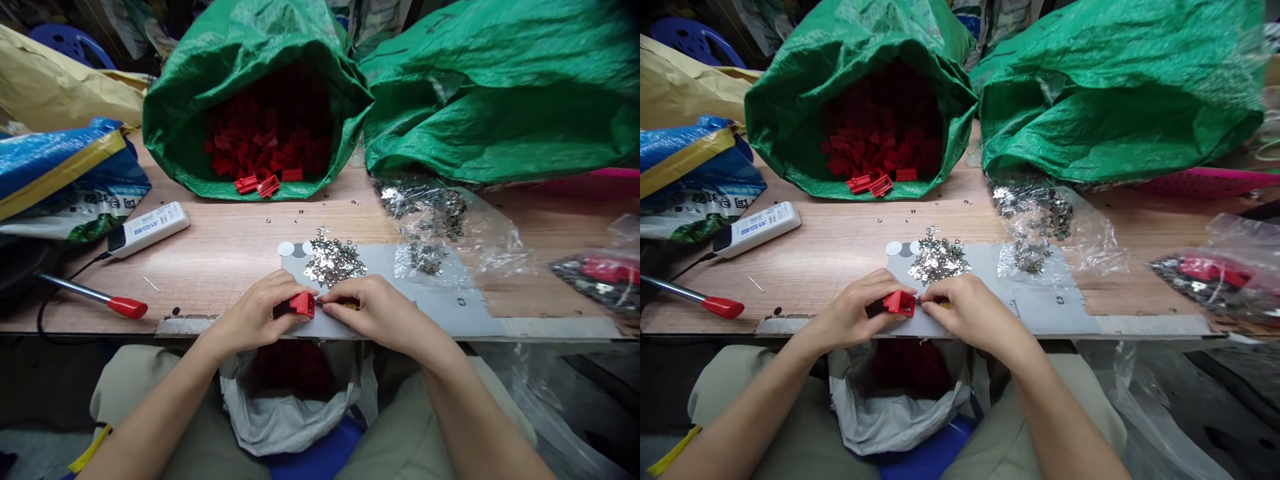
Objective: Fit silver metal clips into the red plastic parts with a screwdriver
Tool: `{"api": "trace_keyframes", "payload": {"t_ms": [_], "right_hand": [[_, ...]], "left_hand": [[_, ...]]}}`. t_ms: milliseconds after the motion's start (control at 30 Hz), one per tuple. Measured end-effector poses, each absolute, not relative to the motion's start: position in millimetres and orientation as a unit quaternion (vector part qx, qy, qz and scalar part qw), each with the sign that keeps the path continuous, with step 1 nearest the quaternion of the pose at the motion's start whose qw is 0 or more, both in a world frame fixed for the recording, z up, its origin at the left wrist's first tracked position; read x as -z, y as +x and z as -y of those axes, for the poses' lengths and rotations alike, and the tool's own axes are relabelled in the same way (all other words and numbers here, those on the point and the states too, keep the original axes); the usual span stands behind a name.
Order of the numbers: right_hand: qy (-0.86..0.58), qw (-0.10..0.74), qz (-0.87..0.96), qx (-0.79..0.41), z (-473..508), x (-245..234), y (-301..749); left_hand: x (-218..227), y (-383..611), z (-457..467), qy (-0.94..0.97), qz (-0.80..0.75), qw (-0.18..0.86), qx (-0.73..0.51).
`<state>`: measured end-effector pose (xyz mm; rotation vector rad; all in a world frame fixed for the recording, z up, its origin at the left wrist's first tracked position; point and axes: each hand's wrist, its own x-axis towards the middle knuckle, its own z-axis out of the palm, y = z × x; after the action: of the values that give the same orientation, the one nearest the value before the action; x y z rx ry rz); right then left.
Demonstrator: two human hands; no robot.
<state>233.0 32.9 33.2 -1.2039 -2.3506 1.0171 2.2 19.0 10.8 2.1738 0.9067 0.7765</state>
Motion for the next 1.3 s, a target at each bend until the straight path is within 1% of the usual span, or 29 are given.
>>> {"api": "trace_keyframes", "payload": {"t_ms": [67, 333, 600, 967, 1167, 1300], "right_hand": [[-0.42, 0.16, 0.816, -0.362, -34, -32, 235], [-0.415, 0.156, 0.842, -0.305, -31, -34, 230], [-0.407, 0.16, 0.841, -0.32, -32, -33, 233], [-0.434, 0.1, 0.863, -0.238, -20, -42, 217], [-0.442, 0.102, 0.85, -0.268, -24, -44, 216], [-0.421, 0.132, 0.819, -0.366, -33, -38, 228]], "left_hand": [[-10, 2, -18, 0.827, -0.347, 0.326, -0.298], [-8, 2, -19, 0.826, -0.34, 0.33, -0.306], [-8, 2, -19, 0.824, -0.341, 0.332, -0.306], [-11, 4, -21, 0.836, -0.333, 0.324, -0.293], [-12, 5, -21, 0.836, -0.32, 0.333, -0.297], [-12, 4, -18, 0.827, -0.338, 0.336, -0.298]]}}
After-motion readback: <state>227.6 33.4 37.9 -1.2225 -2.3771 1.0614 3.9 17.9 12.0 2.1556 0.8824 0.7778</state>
